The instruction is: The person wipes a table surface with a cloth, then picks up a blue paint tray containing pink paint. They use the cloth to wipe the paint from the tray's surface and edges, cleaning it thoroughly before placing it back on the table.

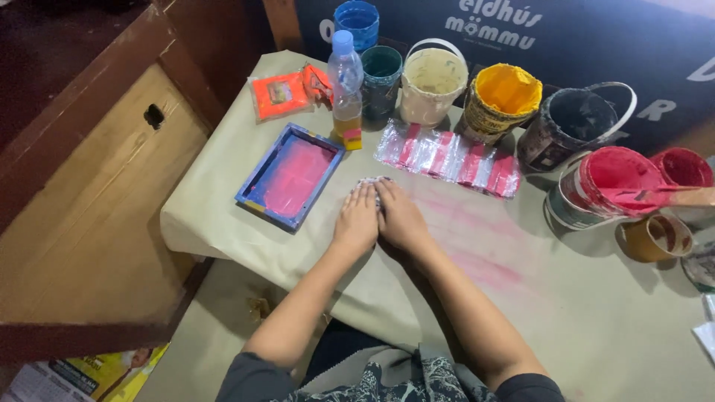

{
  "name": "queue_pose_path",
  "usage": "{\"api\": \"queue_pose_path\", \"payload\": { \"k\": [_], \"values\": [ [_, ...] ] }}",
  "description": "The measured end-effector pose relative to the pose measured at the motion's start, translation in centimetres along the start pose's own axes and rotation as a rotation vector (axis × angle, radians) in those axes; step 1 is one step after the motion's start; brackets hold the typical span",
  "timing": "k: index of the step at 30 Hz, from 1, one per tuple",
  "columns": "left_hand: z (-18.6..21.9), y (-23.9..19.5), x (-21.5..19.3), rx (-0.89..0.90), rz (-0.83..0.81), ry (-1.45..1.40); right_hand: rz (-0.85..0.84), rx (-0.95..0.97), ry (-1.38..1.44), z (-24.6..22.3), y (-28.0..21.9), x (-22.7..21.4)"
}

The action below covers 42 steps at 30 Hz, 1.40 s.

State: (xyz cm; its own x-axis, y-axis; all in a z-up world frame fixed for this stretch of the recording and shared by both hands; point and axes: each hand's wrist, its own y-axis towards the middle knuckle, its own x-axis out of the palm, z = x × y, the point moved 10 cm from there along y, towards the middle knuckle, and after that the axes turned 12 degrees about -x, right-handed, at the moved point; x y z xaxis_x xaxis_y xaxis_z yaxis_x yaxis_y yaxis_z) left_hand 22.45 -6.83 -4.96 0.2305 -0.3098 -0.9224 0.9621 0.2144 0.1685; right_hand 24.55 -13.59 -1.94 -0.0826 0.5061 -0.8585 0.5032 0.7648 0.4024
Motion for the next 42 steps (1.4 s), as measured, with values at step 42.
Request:
{"api": "queue_pose_path", "payload": {
  "k": [42],
  "values": [
    [33.0, -9.7, 8.8, 0.673, 0.161, -0.234, 0.036, 0.723, -0.369, 10.1, -31.2, -17.2]
  ]
}}
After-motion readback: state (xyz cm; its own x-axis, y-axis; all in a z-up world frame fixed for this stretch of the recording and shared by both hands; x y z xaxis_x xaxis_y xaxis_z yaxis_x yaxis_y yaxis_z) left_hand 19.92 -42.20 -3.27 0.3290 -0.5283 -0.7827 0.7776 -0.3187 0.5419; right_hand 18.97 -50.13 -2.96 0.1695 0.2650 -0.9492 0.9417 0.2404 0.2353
